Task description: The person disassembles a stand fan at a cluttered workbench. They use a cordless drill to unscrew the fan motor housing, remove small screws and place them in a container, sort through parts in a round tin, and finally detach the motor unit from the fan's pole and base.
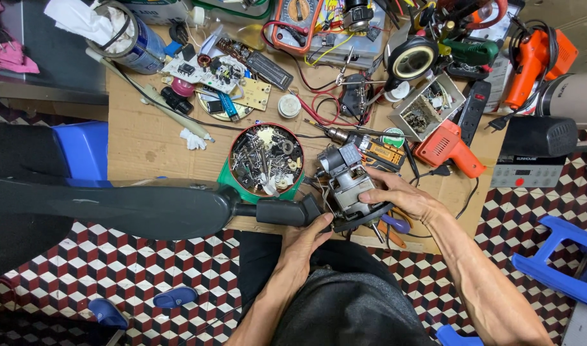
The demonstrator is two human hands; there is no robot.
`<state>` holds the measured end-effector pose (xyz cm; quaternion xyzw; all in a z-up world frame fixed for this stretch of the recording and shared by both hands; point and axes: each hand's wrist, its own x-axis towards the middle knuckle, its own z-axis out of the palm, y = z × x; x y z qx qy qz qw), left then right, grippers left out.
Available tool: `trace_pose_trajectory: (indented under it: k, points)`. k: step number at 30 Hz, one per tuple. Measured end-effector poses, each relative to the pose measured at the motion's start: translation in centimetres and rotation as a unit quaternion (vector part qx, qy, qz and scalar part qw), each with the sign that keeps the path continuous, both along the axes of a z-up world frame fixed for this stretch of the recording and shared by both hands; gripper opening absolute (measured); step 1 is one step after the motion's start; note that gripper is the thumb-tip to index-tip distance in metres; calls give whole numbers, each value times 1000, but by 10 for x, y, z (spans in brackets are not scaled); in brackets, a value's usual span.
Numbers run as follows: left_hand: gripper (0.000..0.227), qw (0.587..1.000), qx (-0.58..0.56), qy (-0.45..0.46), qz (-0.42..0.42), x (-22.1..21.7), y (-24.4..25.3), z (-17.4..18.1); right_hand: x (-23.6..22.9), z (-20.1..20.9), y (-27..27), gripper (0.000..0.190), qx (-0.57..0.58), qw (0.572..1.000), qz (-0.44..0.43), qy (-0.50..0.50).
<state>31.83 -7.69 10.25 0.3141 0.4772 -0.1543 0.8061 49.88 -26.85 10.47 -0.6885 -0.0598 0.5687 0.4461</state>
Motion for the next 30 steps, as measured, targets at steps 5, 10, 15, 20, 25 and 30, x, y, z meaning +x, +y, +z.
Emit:
trace_pose_trajectory:
  k: [5, 10, 15, 20, 25, 30]
  points:
    - [37, 1000, 5, -7, -4, -1, 0, -2, -1, -7, -5, 100, -20, 1000, -1, -1]
    - [37, 1000, -2, -11, 0, -1, -1, -3, 1, 4, 1, 99, -10, 1000, -4, 0]
    - [38, 1000, 3, -8, 3, 1, 1, -2, 4, 3, 0, 95, 6, 999, -27, 36]
    - [40, 1000, -5, 1, 4, 2, 1, 1, 4, 10, 3, 90, 17, 999, -27, 31]
    - [40, 1000, -3, -14, 8, 3, 2, 5, 4, 12, 4, 90, 18, 999, -33, 38]
    - [40, 1000, 6, -3, 6, 2, 1, -1, 4, 7, 1, 89, 11, 999, -27, 29]
